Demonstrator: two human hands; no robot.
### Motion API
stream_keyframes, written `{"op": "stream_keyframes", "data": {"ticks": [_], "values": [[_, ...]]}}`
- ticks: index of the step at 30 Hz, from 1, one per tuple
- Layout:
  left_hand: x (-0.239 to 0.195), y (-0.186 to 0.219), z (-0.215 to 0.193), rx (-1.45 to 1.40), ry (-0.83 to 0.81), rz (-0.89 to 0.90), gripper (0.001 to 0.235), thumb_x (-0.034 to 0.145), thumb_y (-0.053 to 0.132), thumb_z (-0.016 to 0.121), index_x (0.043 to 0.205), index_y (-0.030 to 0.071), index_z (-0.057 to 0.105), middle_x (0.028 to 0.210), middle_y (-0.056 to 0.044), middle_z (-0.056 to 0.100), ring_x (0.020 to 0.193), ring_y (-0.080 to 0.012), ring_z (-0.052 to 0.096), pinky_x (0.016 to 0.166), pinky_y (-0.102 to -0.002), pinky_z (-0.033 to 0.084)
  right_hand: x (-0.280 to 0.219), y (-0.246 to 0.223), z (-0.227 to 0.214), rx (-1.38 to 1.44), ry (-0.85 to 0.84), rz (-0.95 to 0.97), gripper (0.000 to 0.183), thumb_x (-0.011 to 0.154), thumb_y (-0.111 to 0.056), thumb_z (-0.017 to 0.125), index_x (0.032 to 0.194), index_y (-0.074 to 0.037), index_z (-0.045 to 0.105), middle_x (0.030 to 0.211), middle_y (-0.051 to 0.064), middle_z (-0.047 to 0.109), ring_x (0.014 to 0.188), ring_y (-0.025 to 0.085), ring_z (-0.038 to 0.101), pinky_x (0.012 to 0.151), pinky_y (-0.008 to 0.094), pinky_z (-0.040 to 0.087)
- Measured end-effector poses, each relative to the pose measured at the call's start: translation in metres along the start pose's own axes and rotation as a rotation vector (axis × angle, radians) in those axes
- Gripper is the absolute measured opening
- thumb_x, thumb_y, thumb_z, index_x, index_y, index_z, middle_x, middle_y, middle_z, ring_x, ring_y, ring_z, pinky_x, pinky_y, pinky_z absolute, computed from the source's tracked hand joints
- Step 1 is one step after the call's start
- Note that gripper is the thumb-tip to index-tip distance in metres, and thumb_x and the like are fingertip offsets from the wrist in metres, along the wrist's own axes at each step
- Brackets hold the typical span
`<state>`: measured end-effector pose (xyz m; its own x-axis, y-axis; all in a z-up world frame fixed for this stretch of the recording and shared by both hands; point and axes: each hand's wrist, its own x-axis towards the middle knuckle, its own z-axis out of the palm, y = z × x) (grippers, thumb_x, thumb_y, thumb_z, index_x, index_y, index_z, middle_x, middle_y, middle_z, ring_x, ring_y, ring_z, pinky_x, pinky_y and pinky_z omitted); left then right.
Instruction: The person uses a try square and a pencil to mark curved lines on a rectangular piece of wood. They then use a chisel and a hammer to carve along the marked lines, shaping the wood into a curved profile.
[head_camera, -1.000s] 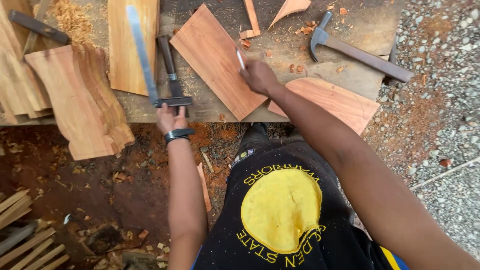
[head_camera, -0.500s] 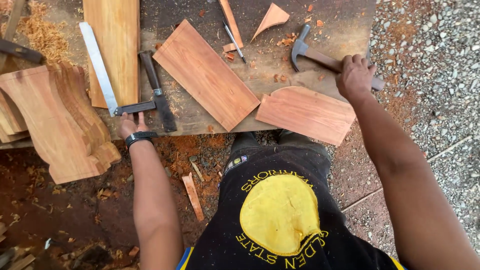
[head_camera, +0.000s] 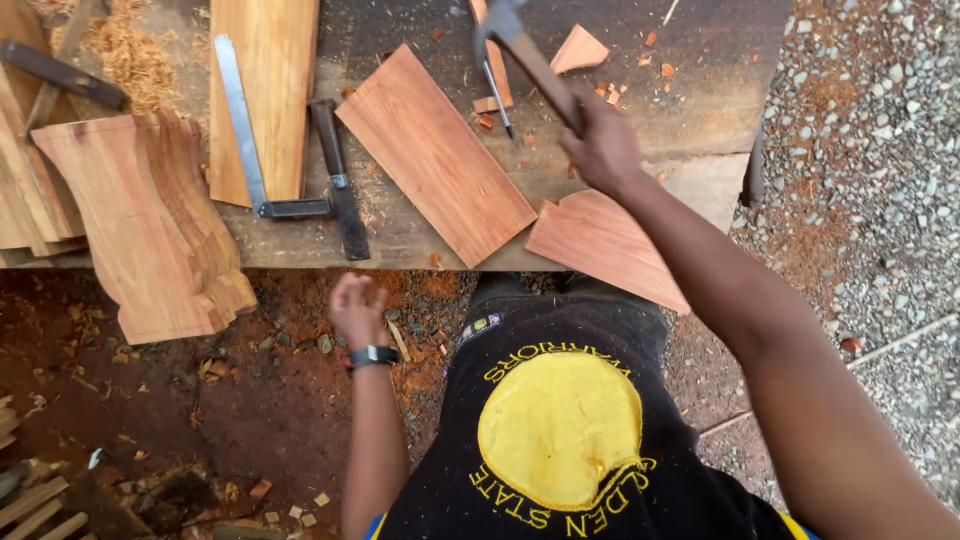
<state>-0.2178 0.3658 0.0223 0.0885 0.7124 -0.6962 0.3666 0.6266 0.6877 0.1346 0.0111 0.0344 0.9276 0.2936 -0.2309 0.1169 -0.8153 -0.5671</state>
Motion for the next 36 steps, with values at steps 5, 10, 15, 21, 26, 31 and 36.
{"op": "stream_keyframes", "data": {"ticks": [5, 10, 15, 21, 26, 31, 36], "values": [[-0.037, -0.075, 0.002, 0.3, -0.303, -0.064, 0.026, 0.12, 0.015, 0.076, 0.146, 0.016, 0.078, 0.137, -0.006, 0.085, 0.128, -0.0252, 0.083, 0.103, -0.041, 0.078, 0.058, -0.129, 0.059, 0.406, -0.234, 0.137, 0.057, 0.116, -0.003, 0.077, 0.171, -0.004, 0.06, 0.133, 0.01, 0.081, 0.088, 0.015, 0.083, 0.063, 0.026, 0.079], [-0.052, -0.12, 0.018, 0.712, -0.508, 0.233, 0.047, 0.105, 0.042, 0.092, 0.143, 0.018, 0.081, 0.131, -0.005, 0.088, 0.116, -0.0202, 0.085, 0.093, -0.037, 0.072, 0.09, -0.118, 0.13, 0.33, -0.156, -0.072, 0.063, 0.104, -0.01, 0.075, 0.166, -0.005, 0.06, 0.142, 0.02, 0.082, 0.121, 0.042, 0.082, 0.102, 0.055, 0.07], [-0.058, -0.112, 0.073, 1.017, -0.56, 0.534, 0.072, 0.089, 0.041, 0.105, 0.145, 0.021, 0.066, 0.125, -0.004, 0.084, 0.115, -0.0333, 0.084, 0.094, -0.055, 0.062, 0.037, -0.075, 0.08, 0.3, -0.064, -0.191, 0.061, 0.104, -0.025, 0.073, 0.161, -0.003, 0.07, 0.125, 0.024, 0.086, 0.1, 0.042, 0.086, 0.093, 0.057, 0.064], [-0.051, -0.077, 0.109, 1.139, -0.488, 0.486, 0.094, 0.095, 0.033, 0.108, 0.167, 0.007, 0.052, 0.115, -0.01, 0.088, 0.097, -0.032, 0.088, 0.075, -0.053, 0.07, -0.054, 0.145, -0.052, 0.377, 0.456, 0.045, 0.037, 0.12, -0.007, 0.083, 0.152, -0.02, 0.071, 0.129, 0.004, 0.08, 0.108, 0.017, 0.076, 0.087, 0.031, 0.062], [-0.056, -0.084, 0.1, 1.161, -0.338, 0.563, 0.104, 0.094, 0.03, 0.108, 0.181, 0.014, 0.052, 0.128, -0.008, 0.083, 0.108, -0.0253, 0.081, 0.081, -0.046, 0.072, -0.115, 0.31, -0.092, 0.106, 0.463, 0.468, 0.052, 0.112, -0.019, 0.084, 0.155, 0.001, 0.062, 0.137, 0.021, 0.071, 0.124, 0.037, 0.071, 0.101, 0.054, 0.062], [-0.107, -0.111, 0.112, 1.137, -0.256, 1.03, 0.088, 0.098, 0.033, 0.107, 0.167, 0.01, 0.058, 0.145, -0.013, 0.072, 0.127, -0.0299, 0.074, 0.112, -0.052, 0.063, -0.095, 0.316, -0.107, 0.435, 0.131, 0.695, 0.062, 0.11, -0.007, 0.084, 0.165, 0.001, 0.057, 0.159, 0.022, 0.08, 0.135, 0.037, 0.087, 0.116, 0.053, 0.077], [-0.169, -0.177, 0.172, 1.432, -0.737, 1.482, 0.096, 0.101, 0.072, 0.093, 0.171, 0.014, 0.063, 0.181, -0.021, 0.062, 0.165, -0.0438, 0.057, 0.14, -0.073, 0.038, -0.075, 0.349, -0.111, 0.618, 0.053, 0.727, 0.042, 0.107, -0.005, 0.067, 0.148, -0.01, 0.063, 0.123, 0.008, 0.076, 0.083, 0.018, 0.072, 0.051, 0.037, 0.057]]}}
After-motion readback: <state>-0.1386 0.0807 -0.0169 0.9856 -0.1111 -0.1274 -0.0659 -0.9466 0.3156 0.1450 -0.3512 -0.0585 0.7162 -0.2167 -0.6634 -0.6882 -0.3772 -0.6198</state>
